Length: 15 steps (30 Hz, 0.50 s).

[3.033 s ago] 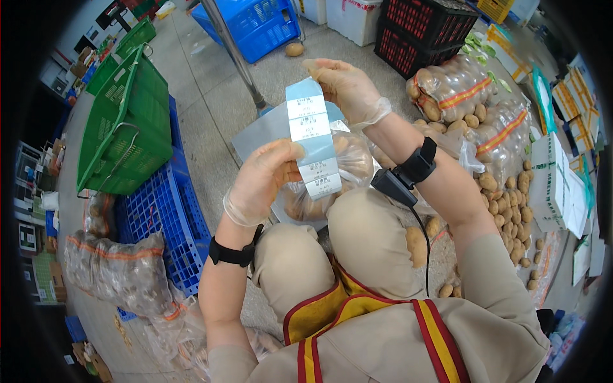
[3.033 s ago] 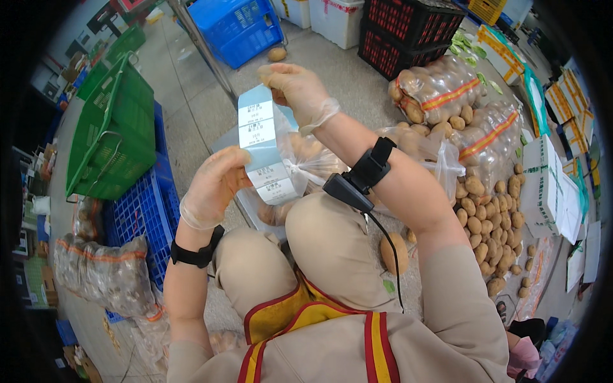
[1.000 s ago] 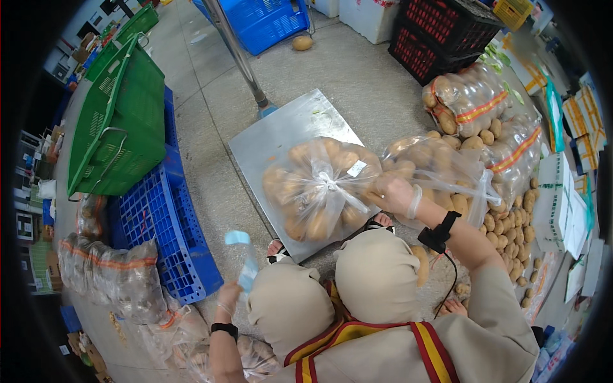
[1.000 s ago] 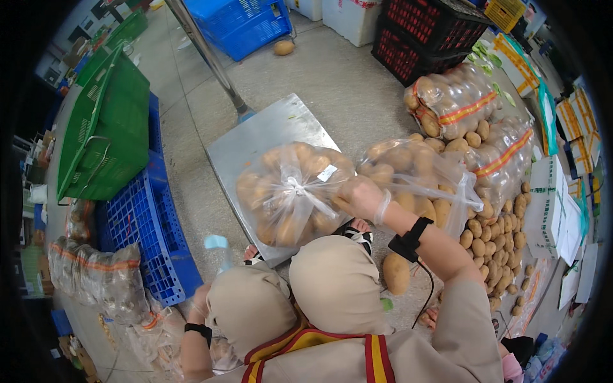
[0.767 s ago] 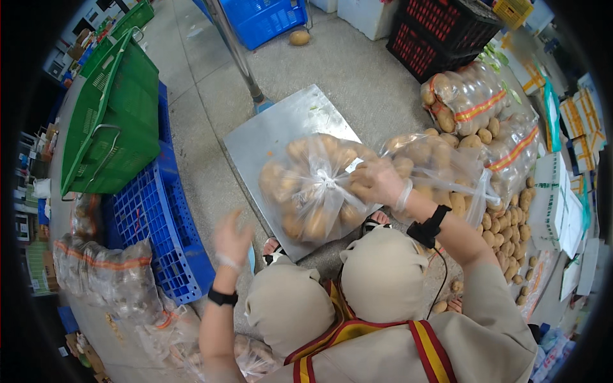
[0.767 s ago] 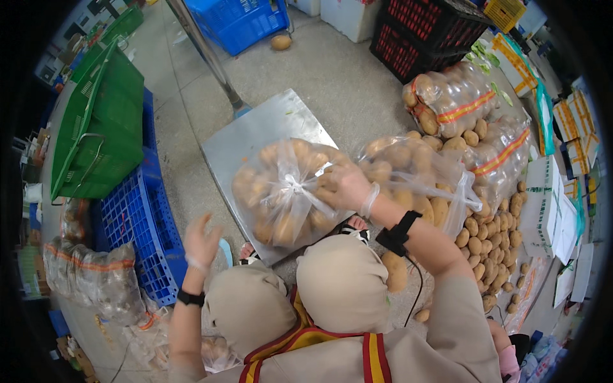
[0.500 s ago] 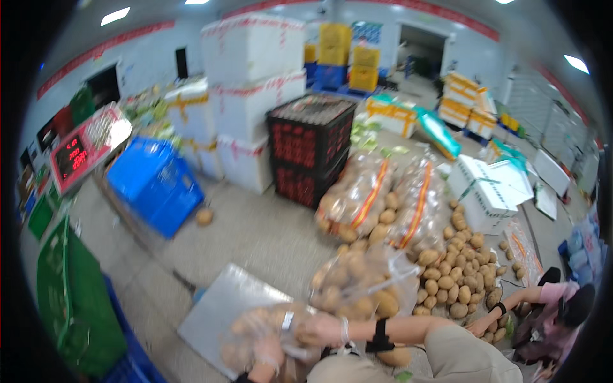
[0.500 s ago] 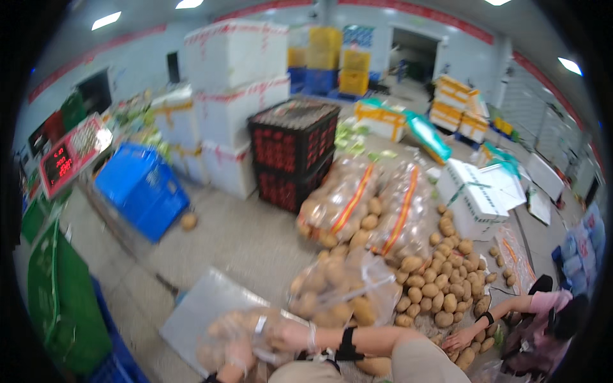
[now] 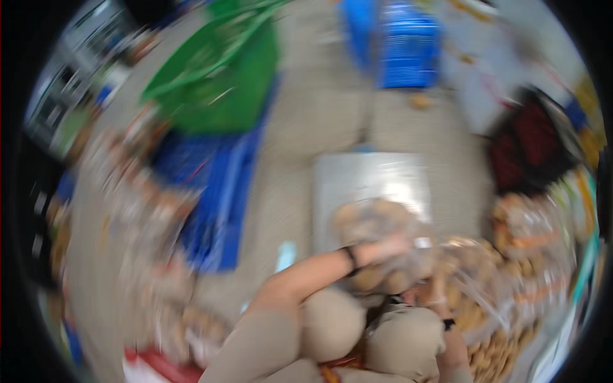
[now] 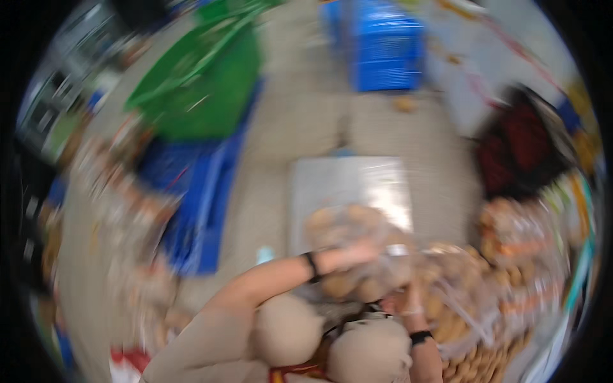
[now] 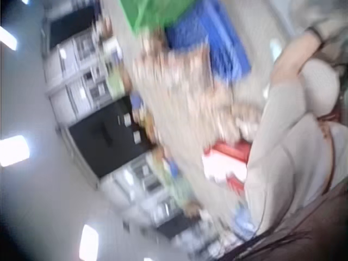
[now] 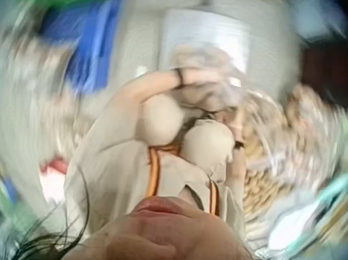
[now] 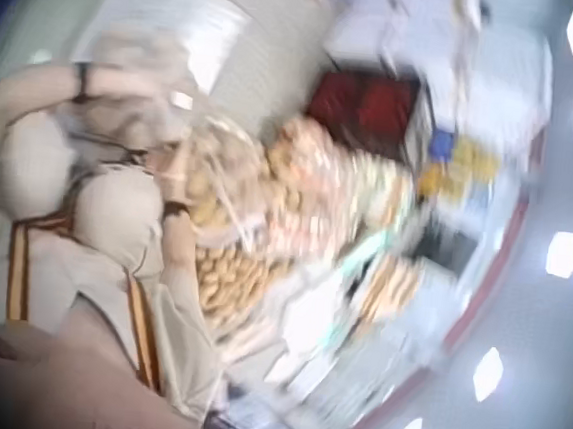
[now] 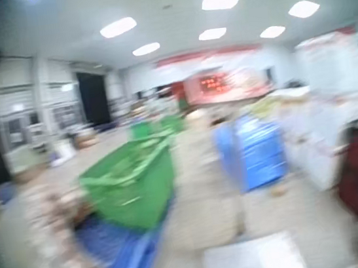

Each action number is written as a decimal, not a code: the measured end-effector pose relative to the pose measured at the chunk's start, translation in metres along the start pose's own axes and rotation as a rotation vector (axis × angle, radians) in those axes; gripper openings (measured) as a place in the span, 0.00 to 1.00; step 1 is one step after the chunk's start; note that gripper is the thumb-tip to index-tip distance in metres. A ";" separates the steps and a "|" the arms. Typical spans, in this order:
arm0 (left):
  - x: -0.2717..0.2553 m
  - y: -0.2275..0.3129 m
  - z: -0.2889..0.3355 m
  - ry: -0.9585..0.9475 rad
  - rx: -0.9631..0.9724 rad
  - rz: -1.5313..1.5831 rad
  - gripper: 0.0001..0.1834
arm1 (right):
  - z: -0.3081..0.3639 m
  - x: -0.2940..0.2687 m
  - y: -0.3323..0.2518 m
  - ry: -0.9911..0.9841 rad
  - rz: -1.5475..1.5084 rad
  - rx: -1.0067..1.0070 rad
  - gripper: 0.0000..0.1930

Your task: The person fills a plastic bag with potatoes by hand, places it on a scale, and tears a printed label from a roll. They then tie the bag closed, attach the label, and set it aside before repeating the process with another bag.

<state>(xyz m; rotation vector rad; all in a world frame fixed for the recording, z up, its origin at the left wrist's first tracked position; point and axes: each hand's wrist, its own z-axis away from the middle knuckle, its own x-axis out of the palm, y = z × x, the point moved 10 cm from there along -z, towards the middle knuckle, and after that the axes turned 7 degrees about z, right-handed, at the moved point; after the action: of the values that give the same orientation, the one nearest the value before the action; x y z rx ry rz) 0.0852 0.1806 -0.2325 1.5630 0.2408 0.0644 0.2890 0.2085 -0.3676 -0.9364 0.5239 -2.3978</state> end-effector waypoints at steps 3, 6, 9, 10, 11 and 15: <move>-0.018 -0.001 0.005 0.131 -0.451 -0.136 0.13 | 0.012 0.030 -0.025 0.272 -0.138 -0.118 0.40; -0.061 0.058 0.036 0.399 -0.293 -0.123 0.10 | -0.002 0.050 -0.032 0.124 -0.130 -0.116 0.37; -0.099 0.079 0.070 0.465 -0.260 -0.013 0.08 | 0.004 0.121 -0.059 -0.069 0.008 -0.161 0.33; -0.116 0.089 0.085 0.518 -0.237 0.013 0.08 | 0.007 0.140 -0.065 -0.124 0.044 -0.120 0.32; -0.129 0.093 0.105 0.540 -0.281 0.062 0.08 | 0.009 0.148 -0.070 -0.114 0.086 -0.105 0.31; -0.169 0.133 0.187 0.753 -0.130 0.156 0.10 | 0.039 0.183 -0.119 -0.102 0.653 -0.265 0.28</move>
<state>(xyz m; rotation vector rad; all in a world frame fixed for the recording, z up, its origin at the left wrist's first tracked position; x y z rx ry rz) -0.0282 -0.0340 -0.0836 1.3679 0.6875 0.7824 0.1630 0.1906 -0.1861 -0.8241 0.9556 -1.7122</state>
